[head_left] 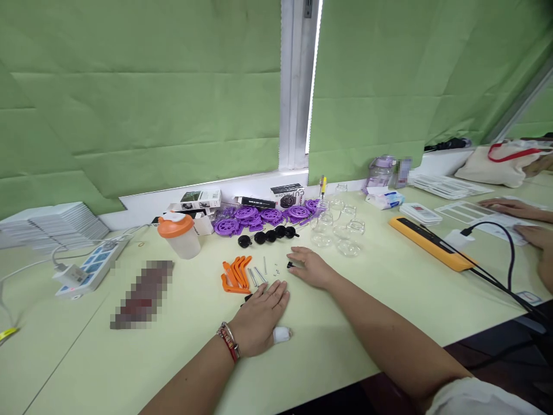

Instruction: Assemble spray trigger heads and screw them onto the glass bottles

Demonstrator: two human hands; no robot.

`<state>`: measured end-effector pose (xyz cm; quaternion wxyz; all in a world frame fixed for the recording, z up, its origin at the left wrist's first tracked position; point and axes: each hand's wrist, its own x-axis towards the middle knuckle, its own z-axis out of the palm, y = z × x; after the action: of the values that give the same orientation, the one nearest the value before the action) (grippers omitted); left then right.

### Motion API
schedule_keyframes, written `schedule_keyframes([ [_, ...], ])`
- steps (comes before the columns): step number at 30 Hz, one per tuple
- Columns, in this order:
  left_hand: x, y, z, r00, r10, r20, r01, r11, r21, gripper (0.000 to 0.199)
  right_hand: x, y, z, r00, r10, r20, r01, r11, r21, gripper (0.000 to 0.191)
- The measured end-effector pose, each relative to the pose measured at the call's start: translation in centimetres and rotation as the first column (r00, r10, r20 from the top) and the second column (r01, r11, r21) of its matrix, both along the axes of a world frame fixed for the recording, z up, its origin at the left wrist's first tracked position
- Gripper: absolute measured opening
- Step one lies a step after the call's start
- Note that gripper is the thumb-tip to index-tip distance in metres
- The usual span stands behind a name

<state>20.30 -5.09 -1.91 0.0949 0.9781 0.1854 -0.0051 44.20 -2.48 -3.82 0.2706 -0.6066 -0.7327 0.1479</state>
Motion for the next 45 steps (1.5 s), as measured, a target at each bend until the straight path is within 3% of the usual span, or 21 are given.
schedule_keyframes([
  [5, -0.1, 0.0, -0.4, 1.0, 0.002, 0.005, -0.002, 1.0, 0.014, 0.072, -1.0, 0.5, -1.3, 0.966, 0.054, 0.251, -0.07, 0.996, 0.053, 0.039],
  [10, -0.3, 0.2, -0.6, 1.0, 0.004, 0.024, -0.005, 1.0, 0.02, 0.07, 0.3, -0.4, -1.6, 0.929, 0.033, 0.368, -0.071, 0.993, 0.092, 0.04],
  [13, -0.5, 0.3, -0.7, 0.999, 0.008, 0.036, -0.008, 1.0, 0.015, 0.068, 2.8, -2.8, -1.7, 0.929, -0.01, 0.371, -0.027, 0.995, 0.095, 0.042],
  [18, -0.6, 0.4, -1.0, 0.998, 0.011, 0.069, -0.013, 1.0, 0.018, 0.065, 9.0, -8.4, -2.4, 0.923, -0.169, 0.347, 0.162, 0.986, 0.048, 0.046],
  [23, -0.5, 0.4, -0.9, 0.997, 0.014, 0.071, -0.014, 1.0, 0.013, 0.066, 15.4, -10.9, -3.9, 0.84, -0.393, 0.374, 0.405, 0.913, 0.05, 0.048],
  [29, -0.6, 0.4, -0.9, 0.997, 0.019, 0.071, -0.019, 1.0, 0.005, 0.065, 19.8, -7.4, -4.2, 0.753, -0.509, 0.417, 0.547, 0.836, 0.033, 0.046],
  [37, -0.5, 0.4, -0.7, 0.997, 0.018, 0.07, -0.017, 1.0, -0.009, 0.065, 21.4, -1.9, -3.6, 0.782, -0.485, 0.391, 0.517, 0.856, 0.029, 0.044],
  [45, -0.6, 0.5, -0.7, 0.997, 0.016, 0.08, -0.014, 1.0, -0.018, 0.064, 21.8, 0.5, -3.1, 0.807, -0.481, 0.344, 0.507, 0.862, 0.015, 0.04],
])
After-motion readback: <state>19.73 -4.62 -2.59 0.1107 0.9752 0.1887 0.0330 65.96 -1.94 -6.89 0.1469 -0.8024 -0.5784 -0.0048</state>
